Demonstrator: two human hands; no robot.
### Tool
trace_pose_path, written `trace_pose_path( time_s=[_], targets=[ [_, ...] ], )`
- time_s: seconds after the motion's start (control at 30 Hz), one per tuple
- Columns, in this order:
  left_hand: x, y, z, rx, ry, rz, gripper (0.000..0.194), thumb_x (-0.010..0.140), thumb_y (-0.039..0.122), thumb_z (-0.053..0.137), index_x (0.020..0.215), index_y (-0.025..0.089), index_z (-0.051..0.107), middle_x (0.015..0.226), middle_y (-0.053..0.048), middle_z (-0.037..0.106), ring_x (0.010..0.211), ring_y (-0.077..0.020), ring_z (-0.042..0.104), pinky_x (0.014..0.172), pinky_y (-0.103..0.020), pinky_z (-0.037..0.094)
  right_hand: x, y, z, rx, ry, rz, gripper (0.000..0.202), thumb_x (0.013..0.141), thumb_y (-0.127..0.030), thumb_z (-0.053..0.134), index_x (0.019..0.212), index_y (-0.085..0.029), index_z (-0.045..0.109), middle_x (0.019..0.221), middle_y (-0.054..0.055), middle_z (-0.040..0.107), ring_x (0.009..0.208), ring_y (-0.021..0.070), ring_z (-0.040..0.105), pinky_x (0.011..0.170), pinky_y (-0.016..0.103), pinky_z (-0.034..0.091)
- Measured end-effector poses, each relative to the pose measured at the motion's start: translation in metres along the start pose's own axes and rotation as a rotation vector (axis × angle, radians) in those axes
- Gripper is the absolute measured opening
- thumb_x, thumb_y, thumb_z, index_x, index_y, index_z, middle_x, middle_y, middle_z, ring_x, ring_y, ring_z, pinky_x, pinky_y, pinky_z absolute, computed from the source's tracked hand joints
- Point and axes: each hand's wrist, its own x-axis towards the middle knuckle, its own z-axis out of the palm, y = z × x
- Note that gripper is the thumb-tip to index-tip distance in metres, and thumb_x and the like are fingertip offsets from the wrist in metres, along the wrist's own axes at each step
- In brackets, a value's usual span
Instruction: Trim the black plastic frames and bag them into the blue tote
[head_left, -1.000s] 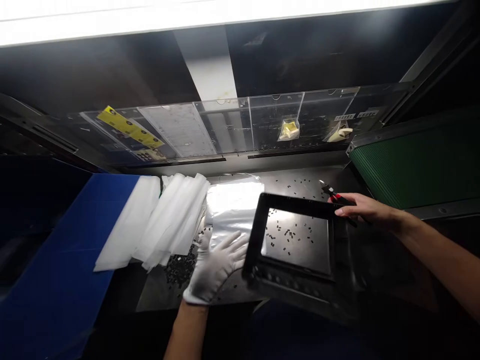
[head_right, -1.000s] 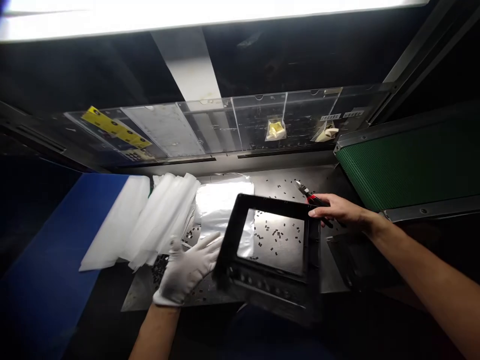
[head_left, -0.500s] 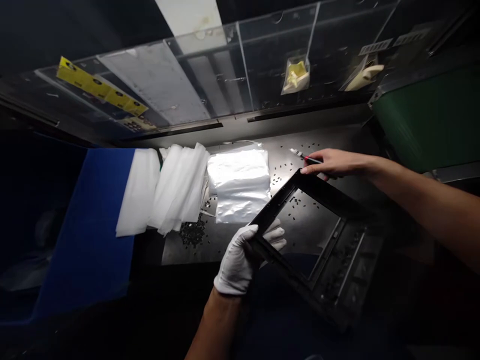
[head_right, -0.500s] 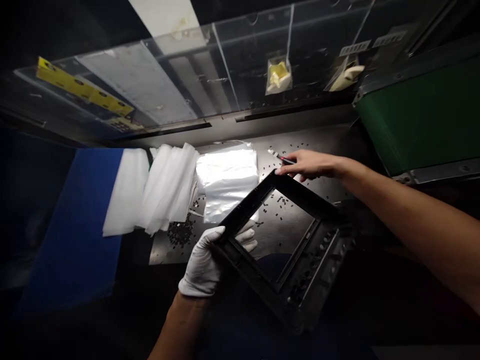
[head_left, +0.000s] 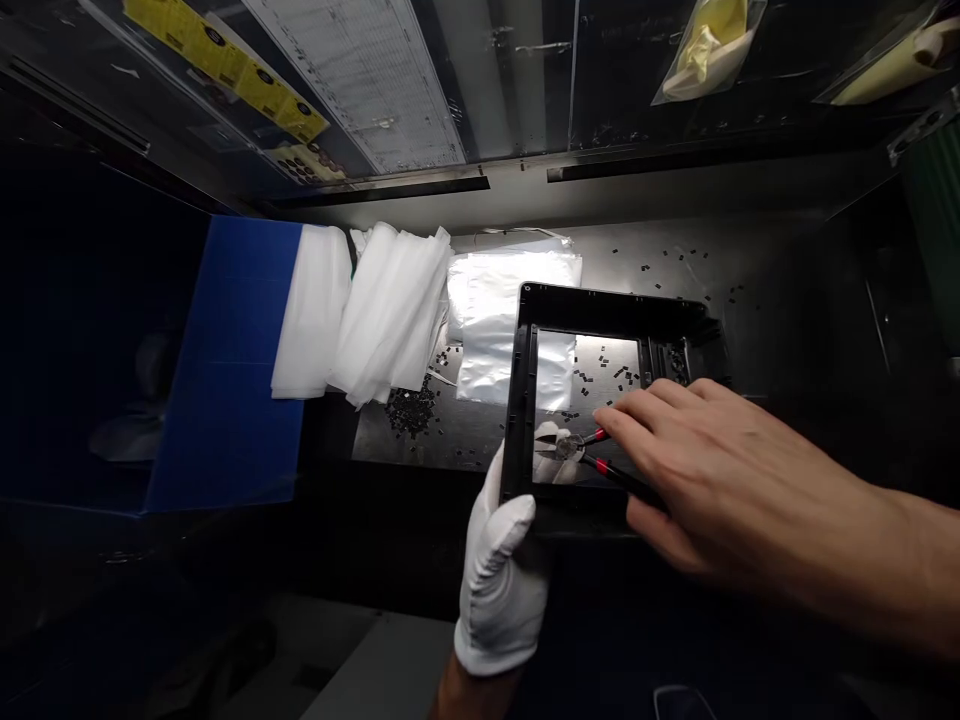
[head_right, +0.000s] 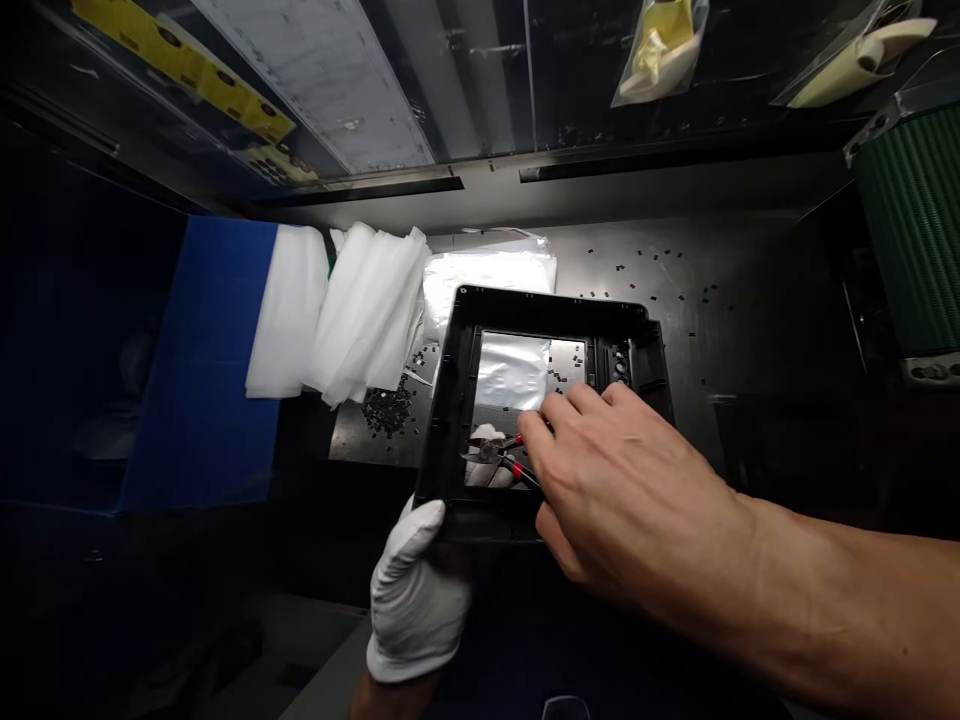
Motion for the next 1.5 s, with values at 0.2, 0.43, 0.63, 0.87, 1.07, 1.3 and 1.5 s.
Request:
trace_pose_path(
  time_s=[0.2, 0.43, 0.63, 0.87, 1.07, 1.3, 1.5],
  targets=[
    [-0.008, -0.001, 0.004, 0.005, -0.023, 0.021, 0.05, 0.093, 0.03, 0.062, 0.142, 0.022, 0.062, 0.144, -0.009, 0.065, 0.144, -0.0365, 0.05, 0.121, -0.052, 0.041, 0.012, -0.005, -0.006, -0.079, -0.04, -0.07, 0.036, 0.084, -0.035, 0.06, 0.113, -0.015, 0.068, 0.091, 0.012, 0.063, 0.082, 0.0281, 0.055, 0.072, 0.045, 0.037],
    [-0.01, 0.006, 0.015, 0.052, -0.111, 0.053, 0.057, 0.094, 0.029, 0.064, 0.149, 0.023, 0.054, 0.155, -0.01, 0.055, 0.149, -0.0375, 0.042, 0.123, -0.05, 0.037, 0.014, -0.009, -0.005, -0.067, 0.048, -0.129, 0.037, 0.085, -0.03, 0.056, 0.113, -0.011, 0.07, 0.096, 0.016, 0.066, 0.085, 0.0306, 0.058, 0.073, 0.046, 0.037],
    [-0.006, 0.01, 0.022, 0.166, -0.153, 0.097, 0.057, 0.092, 0.033, 0.071, 0.147, 0.021, 0.056, 0.154, -0.012, 0.056, 0.147, -0.0393, 0.043, 0.124, -0.052, 0.036, 0.017, -0.009, -0.004, -0.074, 0.023, -0.156, 0.039, 0.083, -0.031, 0.058, 0.115, -0.011, 0.069, 0.096, 0.015, 0.064, 0.086, 0.0302, 0.056, 0.078, 0.048, 0.037],
    [-0.002, 0.007, 0.023, 0.253, -0.175, 0.185, 0.061, 0.091, 0.038, 0.073, 0.147, 0.021, 0.054, 0.151, -0.013, 0.058, 0.142, -0.0377, 0.051, 0.121, -0.05, 0.042, 0.018, -0.013, -0.004, -0.166, -0.02, -0.145, 0.036, 0.083, -0.036, 0.062, 0.111, -0.014, 0.066, 0.094, 0.011, 0.061, 0.087, 0.0291, 0.051, 0.08, 0.047, 0.035],
    [-0.001, 0.008, 0.028, 0.3, -0.155, 0.212, 0.06, 0.091, 0.037, 0.074, 0.145, 0.021, 0.055, 0.149, -0.012, 0.059, 0.14, -0.0369, 0.053, 0.12, -0.049, 0.044, 0.019, -0.014, -0.004, -0.222, -0.068, -0.123, 0.039, 0.084, -0.042, 0.061, 0.111, -0.015, 0.065, 0.094, 0.011, 0.059, 0.086, 0.0286, 0.049, 0.079, 0.046, 0.034],
    [-0.003, 0.008, 0.032, 0.303, -0.109, 0.147, 0.06, 0.091, 0.039, 0.074, 0.146, 0.022, 0.055, 0.151, -0.011, 0.059, 0.143, -0.0374, 0.05, 0.125, -0.05, 0.037, 0.019, -0.015, -0.01, -0.312, -0.064, -0.127, 0.032, 0.087, -0.034, 0.056, 0.108, -0.013, 0.065, 0.085, 0.01, 0.055, 0.079, 0.0272, 0.046, 0.072, 0.044, 0.031],
    [-0.002, 0.008, 0.033, 0.339, -0.113, 0.138, 0.06, 0.093, 0.039, 0.071, 0.147, 0.022, 0.053, 0.152, -0.01, 0.058, 0.145, -0.036, 0.049, 0.126, -0.049, 0.036, 0.022, -0.014, -0.014, -0.346, -0.061, -0.147, 0.022, 0.087, -0.034, 0.058, 0.097, -0.015, 0.066, 0.081, 0.008, 0.052, 0.075, 0.0253, 0.044, 0.07, 0.042, 0.03]
  ],
)
